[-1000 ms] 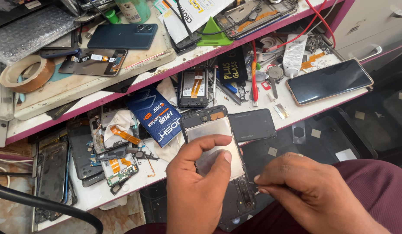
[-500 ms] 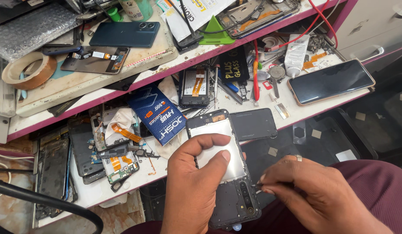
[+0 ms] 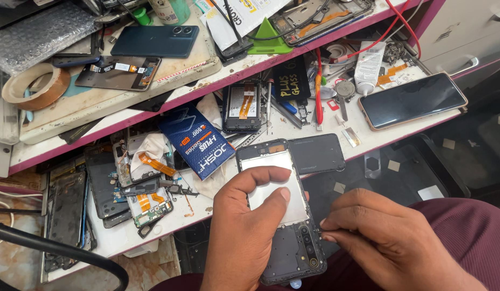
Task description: The person scrapes adhesive residue from the back of a disassembled smartphone using a metal tool, then applies fresh adhesive from a tube along the frame edges.
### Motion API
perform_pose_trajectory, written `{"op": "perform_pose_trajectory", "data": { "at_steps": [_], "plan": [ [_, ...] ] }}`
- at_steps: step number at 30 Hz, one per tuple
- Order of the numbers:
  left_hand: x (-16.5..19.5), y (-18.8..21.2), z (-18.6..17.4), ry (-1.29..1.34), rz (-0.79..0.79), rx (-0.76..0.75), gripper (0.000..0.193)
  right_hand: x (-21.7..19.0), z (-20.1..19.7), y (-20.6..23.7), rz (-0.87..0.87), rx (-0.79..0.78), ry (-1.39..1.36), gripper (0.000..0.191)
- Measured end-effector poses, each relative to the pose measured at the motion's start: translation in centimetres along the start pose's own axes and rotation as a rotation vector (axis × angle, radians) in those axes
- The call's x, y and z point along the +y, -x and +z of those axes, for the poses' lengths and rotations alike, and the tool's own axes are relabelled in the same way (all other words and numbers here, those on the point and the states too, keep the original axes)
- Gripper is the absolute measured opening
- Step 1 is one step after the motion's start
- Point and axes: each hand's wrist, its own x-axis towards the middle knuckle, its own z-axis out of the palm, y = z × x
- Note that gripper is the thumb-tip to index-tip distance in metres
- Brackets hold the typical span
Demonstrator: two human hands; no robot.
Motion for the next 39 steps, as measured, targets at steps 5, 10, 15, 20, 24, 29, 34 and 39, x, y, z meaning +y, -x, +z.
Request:
{"op": "perform_pose_trajectory", "data": {
  "at_steps": [5, 10, 15, 20, 24, 29, 34, 39],
  "plan": [
    [-0.1, -0.1, -0.1, -0.031, 0.073, -0.028, 0.021, 0.0, 0.0, -0.1, -0.010, -0.006, -0.005, 0.018],
    [-0.2, -0.1, -0.1, -0.005, 0.047, -0.038, 0.022, 0.7, 0.0, 0.2, 0.044, -0.054, 0.016, 0.014],
    [-0.1, -0.2, -0.2, -0.009, 0.035, -0.024, 0.023, 1.3, 0.2, 0.5, 0.072, -0.082, 0.064, 0.015],
    [-0.2, -0.2, -0.4, 0.040, 0.029, -0.060, 0.024, 1.0, 0.3, 0.7, 0.093, 0.006, -0.004, 0.024],
    [-0.5, -0.2, -0.6, 0.030, 0.011, -0.049, 0.023, 0.5, 0.2, 0.4, 0.026, 0.009, 0.006, 0.021],
    [-0.8, -0.5, -1.0, -0.089, 0.130, -0.077, 0.021, 0.5, -0.1, -0.1, -0.036, -0.053, -0.015, 0.021],
    [-1.0, -0.4, -1.0, -0.158, 0.188, -0.064, 0.020, 1.0, -0.3, 0.1, -0.004, -0.107, 0.137, 0.019],
    [-0.7, -0.5, -0.8, 0.014, 0.017, -0.040, 0.022, 1.1, 0.0, 0.5, 0.038, -0.080, 0.059, 0.019]
  ]
}}
